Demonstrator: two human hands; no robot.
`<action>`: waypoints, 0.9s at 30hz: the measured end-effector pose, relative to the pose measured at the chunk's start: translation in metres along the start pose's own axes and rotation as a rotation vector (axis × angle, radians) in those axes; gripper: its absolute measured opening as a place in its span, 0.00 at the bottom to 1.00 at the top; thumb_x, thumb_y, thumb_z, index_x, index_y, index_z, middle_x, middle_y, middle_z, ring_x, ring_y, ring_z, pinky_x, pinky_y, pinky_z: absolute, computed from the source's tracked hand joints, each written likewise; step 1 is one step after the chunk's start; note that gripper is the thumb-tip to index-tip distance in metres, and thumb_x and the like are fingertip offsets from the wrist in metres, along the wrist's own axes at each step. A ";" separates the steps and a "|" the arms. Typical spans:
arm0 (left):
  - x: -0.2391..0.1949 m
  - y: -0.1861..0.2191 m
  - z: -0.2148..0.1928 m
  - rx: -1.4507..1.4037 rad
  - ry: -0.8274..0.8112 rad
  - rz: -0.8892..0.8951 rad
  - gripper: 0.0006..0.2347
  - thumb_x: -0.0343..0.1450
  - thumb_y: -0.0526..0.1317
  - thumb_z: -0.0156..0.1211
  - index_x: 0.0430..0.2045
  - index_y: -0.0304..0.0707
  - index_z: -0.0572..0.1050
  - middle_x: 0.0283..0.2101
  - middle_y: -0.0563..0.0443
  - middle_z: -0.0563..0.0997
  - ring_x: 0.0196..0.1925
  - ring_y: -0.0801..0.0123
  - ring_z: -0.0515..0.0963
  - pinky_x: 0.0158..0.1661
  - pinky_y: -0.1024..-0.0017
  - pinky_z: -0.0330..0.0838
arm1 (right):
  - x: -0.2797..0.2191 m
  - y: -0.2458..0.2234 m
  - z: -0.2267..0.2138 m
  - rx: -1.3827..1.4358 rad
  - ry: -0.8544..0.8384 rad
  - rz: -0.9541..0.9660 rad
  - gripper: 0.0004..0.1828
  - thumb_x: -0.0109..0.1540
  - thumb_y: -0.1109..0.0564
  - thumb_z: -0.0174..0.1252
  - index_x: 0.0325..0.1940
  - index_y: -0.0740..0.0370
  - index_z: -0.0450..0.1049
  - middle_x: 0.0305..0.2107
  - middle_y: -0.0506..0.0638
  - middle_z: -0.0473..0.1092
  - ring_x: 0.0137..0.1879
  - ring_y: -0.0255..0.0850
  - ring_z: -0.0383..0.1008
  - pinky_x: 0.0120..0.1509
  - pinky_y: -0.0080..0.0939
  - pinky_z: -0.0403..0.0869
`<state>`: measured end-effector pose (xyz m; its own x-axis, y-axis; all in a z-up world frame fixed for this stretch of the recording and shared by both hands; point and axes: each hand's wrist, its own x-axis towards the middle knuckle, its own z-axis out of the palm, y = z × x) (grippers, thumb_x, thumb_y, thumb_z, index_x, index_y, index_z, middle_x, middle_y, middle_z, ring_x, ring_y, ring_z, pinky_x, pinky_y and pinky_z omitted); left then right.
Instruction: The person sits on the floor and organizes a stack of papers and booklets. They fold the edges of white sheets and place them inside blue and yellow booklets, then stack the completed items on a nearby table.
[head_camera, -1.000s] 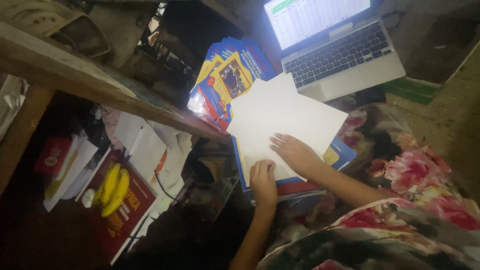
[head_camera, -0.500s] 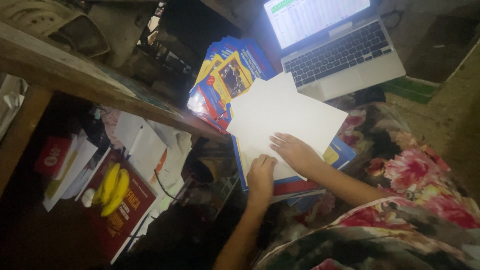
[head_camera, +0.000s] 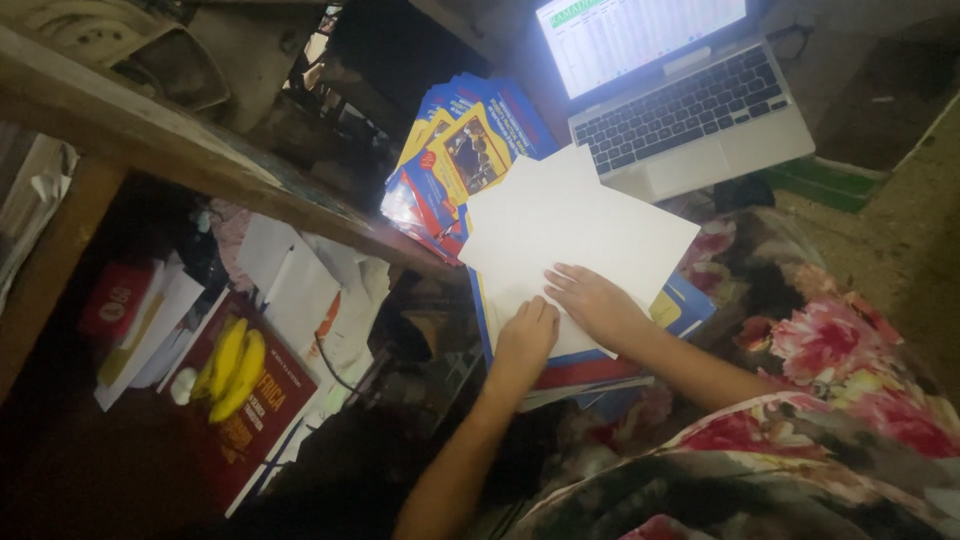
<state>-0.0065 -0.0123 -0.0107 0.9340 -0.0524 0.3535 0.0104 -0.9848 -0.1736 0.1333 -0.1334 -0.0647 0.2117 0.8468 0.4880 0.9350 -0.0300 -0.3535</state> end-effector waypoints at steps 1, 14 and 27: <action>0.000 -0.001 0.000 0.002 0.001 -0.002 0.06 0.70 0.36 0.59 0.27 0.46 0.68 0.30 0.60 0.65 0.32 0.68 0.72 0.29 0.74 0.67 | -0.002 0.002 0.006 0.000 0.000 -0.003 0.20 0.65 0.63 0.52 0.63 0.61 0.72 0.66 0.53 0.67 0.74 0.47 0.62 0.81 0.49 0.57; -0.011 -0.003 0.000 -0.138 -0.016 0.109 0.07 0.61 0.36 0.63 0.24 0.43 0.70 0.28 0.53 0.68 0.32 0.60 0.76 0.31 0.69 0.71 | 0.001 0.002 -0.008 0.011 0.000 -0.046 0.20 0.66 0.62 0.51 0.62 0.60 0.72 0.65 0.53 0.68 0.74 0.47 0.63 0.80 0.49 0.57; -0.054 -0.020 -0.142 -0.519 -0.793 -0.821 0.15 0.73 0.56 0.58 0.30 0.45 0.71 0.31 0.46 0.81 0.36 0.49 0.82 0.38 0.55 0.69 | 0.002 -0.001 -0.013 0.007 0.045 -0.076 0.23 0.62 0.68 0.51 0.62 0.63 0.73 0.63 0.59 0.69 0.71 0.53 0.65 0.78 0.52 0.61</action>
<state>-0.1078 -0.0130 0.1047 0.6781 0.5432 -0.4951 0.7166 -0.6385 0.2809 0.1369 -0.1384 -0.0529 0.1526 0.8220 0.5487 0.9468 0.0376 -0.3196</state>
